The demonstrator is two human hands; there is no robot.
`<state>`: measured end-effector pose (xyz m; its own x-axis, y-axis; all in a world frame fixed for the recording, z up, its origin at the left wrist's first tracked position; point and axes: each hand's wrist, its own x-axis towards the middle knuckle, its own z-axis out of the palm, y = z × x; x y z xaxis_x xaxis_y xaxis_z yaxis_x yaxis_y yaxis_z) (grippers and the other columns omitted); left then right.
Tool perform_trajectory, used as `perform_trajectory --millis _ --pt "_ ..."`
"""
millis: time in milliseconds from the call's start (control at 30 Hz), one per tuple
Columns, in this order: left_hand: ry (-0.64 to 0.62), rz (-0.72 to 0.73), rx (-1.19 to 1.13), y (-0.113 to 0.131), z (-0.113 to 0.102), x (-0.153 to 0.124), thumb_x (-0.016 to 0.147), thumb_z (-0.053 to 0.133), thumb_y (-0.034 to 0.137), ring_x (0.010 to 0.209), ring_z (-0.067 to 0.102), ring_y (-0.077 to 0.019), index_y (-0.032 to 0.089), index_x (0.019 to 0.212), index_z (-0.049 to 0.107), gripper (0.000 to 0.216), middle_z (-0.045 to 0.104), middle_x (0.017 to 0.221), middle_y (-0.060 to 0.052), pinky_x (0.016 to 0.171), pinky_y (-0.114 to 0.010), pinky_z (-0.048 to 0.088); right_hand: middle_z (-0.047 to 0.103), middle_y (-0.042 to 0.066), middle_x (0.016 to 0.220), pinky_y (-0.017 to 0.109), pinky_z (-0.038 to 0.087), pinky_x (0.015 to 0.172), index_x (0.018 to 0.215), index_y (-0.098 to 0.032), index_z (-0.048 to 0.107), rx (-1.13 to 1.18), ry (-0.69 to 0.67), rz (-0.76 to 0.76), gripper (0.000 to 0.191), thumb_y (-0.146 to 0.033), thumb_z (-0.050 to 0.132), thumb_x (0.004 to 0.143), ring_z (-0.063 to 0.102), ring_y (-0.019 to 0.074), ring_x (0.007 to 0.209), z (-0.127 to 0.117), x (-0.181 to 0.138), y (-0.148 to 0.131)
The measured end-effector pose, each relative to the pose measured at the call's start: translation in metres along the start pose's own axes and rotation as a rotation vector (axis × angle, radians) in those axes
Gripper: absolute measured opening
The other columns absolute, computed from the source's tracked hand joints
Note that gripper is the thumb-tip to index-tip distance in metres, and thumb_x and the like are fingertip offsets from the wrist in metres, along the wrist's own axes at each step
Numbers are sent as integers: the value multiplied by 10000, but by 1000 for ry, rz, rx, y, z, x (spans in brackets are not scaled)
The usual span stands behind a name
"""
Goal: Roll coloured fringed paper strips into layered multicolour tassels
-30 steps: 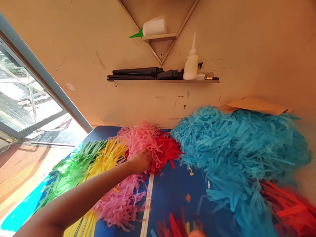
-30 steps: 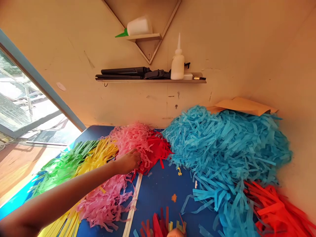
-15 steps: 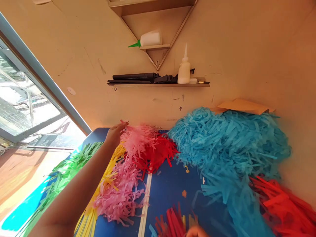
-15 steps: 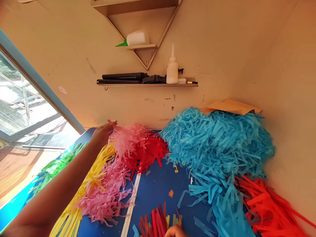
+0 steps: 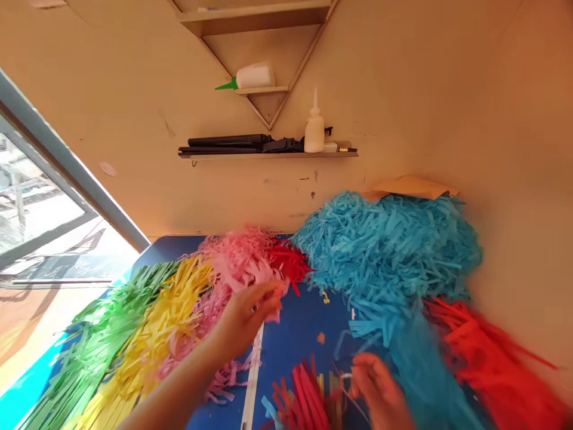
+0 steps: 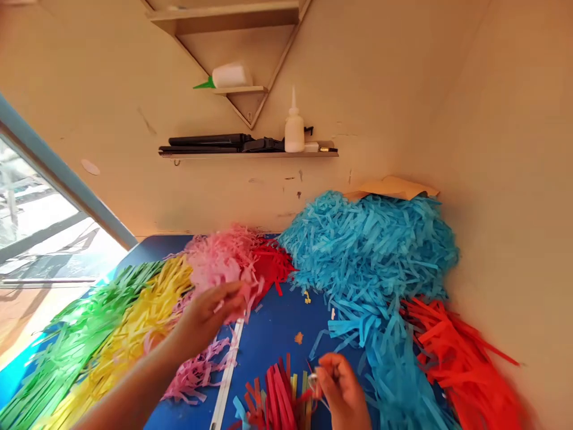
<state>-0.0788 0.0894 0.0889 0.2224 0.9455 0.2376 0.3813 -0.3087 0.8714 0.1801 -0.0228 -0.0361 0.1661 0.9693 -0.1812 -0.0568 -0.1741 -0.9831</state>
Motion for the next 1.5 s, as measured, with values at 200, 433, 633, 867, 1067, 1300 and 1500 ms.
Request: perform_trajectory --millis 200,433,633,867,1067,1300,1500 --pt "-222 -371 -584 -21 117 -66 793 667 579 590 604 -151 237 800 586 351 683 710 -15 600 -278 468 539 -27 664 234 452 563 941 -187 674 87 -112 -86 362 -509 707 779 531 134 587 16 10 -28" --pt "-121 -525 -736 -23 129 -70 696 762 569 586 551 -137 231 717 625 365 599 632 13 602 -268 447 545 -25 637 212 436 543 753 -169 706 12 -104 -118 275 -432 672 824 510 113 557 23 9 -28" --pt "-121 -540 -729 -30 135 -76 739 721 555 599 547 -150 239 735 608 336 597 636 6 605 -282 461 533 -27 642 204 432 516 742 -173 703 -25 -81 -151 221 -366 644 832 491 104 536 24 8 -25" --pt "138 18 -54 -40 134 -89 876 606 405 871 625 -253 359 892 730 134 664 875 -75 839 -447 521 589 1 690 221 449 566 770 -187 719 -197 -18 -264 190 -316 603 848 547 132 608 25 4 -25" --pt "146 99 -33 -39 130 -89 875 639 301 851 639 -224 384 943 746 152 697 836 -36 928 -428 511 577 -4 687 232 427 583 781 -195 712 -309 12 -334 202 -318 593 890 542 137 624 25 -2 -19" --pt "-65 -279 -276 -33 130 -85 795 675 386 819 648 -222 289 816 691 100 706 852 -38 773 -351 516 597 2 703 238 423 597 781 -191 689 -375 -2 -384 200 -274 558 908 547 135 634 22 -4 -17" --pt "-196 -336 -369 -30 125 -85 770 689 342 690 582 -168 219 692 650 152 664 715 -12 683 -274 460 571 -17 678 228 418 594 745 -198 657 -424 -39 -417 185 -215 536 884 535 125 614 21 -4 -16"
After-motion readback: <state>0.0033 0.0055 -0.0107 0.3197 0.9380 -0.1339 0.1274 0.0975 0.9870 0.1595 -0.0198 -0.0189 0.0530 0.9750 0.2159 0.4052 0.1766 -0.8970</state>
